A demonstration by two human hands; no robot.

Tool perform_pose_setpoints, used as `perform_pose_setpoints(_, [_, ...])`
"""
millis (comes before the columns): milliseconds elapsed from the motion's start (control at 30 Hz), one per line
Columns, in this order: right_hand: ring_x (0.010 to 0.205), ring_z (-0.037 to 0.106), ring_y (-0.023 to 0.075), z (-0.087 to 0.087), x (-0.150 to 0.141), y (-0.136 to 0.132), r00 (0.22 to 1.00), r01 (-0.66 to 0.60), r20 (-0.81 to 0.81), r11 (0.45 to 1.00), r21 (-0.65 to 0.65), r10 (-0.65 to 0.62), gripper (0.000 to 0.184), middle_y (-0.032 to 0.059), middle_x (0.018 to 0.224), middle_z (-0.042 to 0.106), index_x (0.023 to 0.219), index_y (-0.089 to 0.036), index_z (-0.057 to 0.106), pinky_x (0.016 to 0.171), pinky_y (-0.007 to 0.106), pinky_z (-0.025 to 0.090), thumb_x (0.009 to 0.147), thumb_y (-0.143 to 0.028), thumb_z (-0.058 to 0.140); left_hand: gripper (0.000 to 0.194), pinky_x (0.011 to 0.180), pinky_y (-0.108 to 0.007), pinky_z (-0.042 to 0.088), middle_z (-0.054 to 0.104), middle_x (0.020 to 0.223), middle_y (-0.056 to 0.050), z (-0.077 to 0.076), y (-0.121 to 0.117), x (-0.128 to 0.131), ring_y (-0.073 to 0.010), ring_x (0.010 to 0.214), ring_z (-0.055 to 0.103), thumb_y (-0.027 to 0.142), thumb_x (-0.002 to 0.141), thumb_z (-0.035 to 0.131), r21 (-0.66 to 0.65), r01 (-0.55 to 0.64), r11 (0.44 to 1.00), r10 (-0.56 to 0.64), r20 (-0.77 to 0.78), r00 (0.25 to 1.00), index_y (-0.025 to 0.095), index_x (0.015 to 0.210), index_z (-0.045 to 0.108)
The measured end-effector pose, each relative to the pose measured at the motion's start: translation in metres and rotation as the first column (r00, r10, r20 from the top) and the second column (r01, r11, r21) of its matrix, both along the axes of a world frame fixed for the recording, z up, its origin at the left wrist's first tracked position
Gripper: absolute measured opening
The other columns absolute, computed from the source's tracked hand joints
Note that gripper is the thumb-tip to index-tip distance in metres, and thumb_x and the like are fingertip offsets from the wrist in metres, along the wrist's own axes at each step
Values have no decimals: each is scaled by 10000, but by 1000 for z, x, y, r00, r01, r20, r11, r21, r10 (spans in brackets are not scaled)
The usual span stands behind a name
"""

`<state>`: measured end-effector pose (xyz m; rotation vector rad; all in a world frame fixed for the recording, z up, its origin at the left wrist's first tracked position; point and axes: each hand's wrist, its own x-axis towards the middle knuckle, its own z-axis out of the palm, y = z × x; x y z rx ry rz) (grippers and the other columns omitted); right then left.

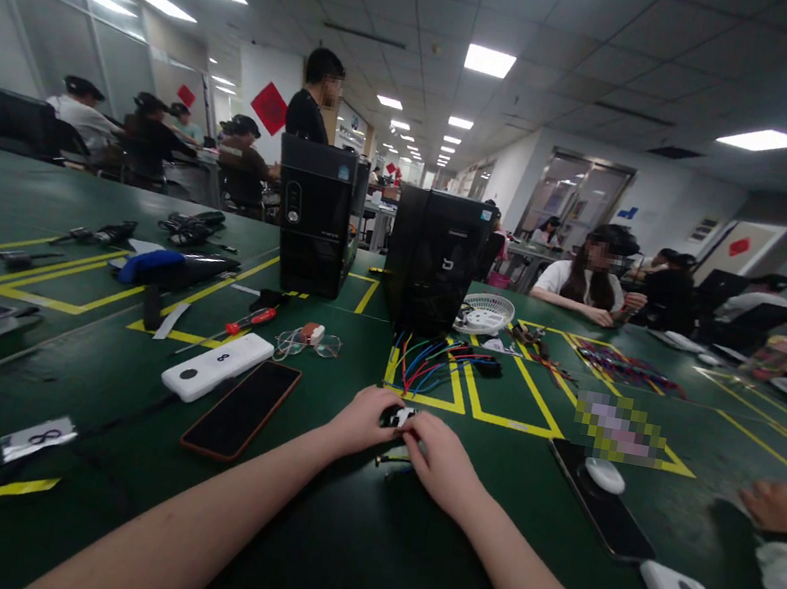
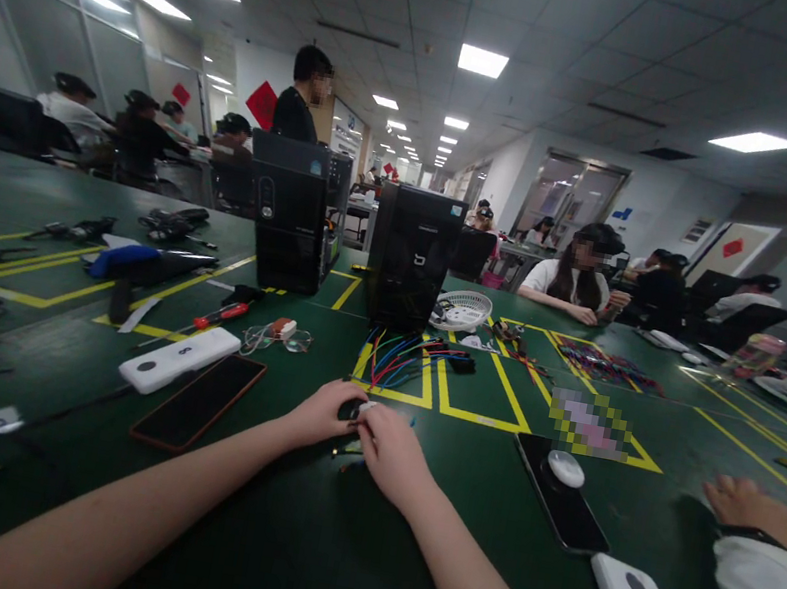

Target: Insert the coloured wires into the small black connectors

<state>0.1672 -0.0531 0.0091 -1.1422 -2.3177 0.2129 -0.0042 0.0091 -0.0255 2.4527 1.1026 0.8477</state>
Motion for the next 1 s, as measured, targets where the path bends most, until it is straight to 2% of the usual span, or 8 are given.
perform_pose_setpoints(100, [912, 541, 177, 0, -9, -8, 985, -69, 155, 997, -26, 72, 149, 59, 933, 604, 922, -194, 579, 826, 326, 426, 842, -146, 462, 258, 879, -348, 405, 640, 1019, -55, -2, 2, 1, -230, 965, 565, 288, 732, 650, -26, -14, 1000, 14, -4, 1000, 194, 970, 615])
perform_pose_setpoints(300, [974, 536, 182, 12, -11, -16, 972, -89, 217, 996, -22, 91, 212, 59, 987, 611, 973, -202, 592, 882, 331, 406, 785, -141, 515, 261, 865, -341, 418, 637, 1003, -57, -4, 3, 0, -232, 947, 565, 306, 735, 643, -21, -7, 1000, 7, 12, 1000, 184, 965, 618])
perform_pose_setpoints(400, [956, 551, 211, 12, -6, -15, 943, -35, 330, 999, -20, 39, 226, 84, 973, 619, 944, -187, 615, 848, 341, 421, 744, -121, 532, 273, 862, -341, 423, 631, 995, -57, -4, 2, 0, -231, 938, 564, 331, 737, 645, -22, -13, 1000, 13, 8, 1000, 190, 970, 617])
perform_pose_setpoints(567, [847, 592, 238, 1, -6, -12, 864, 49, 501, 999, 9, -47, 221, 111, 905, 637, 893, -162, 639, 746, 343, 443, 727, -80, 518, 289, 871, -339, 424, 624, 1019, -56, -2, 1, 0, -232, 960, 558, 344, 735, 656, -32, -20, 999, 20, -3, 1000, 201, 983, 612])
perform_pose_setpoints(833, [858, 594, 237, 1, -11, -18, 861, 101, 506, 993, -67, -53, 246, 133, 922, 645, 905, -135, 634, 771, 321, 441, 686, -93, 529, 321, 877, -343, 426, 625, 1023, -59, -2, 0, 0, -234, 965, 561, 349, 739, 661, -21, -7, 1000, 8, 15, 1000, 189, 1010, 597])
perform_pose_setpoints(1000, [884, 590, 216, -1, -9, -17, 911, 102, 409, 990, -92, -56, 268, 129, 995, 632, 988, -136, 585, 770, 303, 429, 777, -66, 434, 300, 876, -347, 422, 623, 1024, -55, -1, 1, 0, -236, 970, 556, 328, 741, 661, -30, -5, 1000, 5, -2, 1000, 193, 1001, 600])
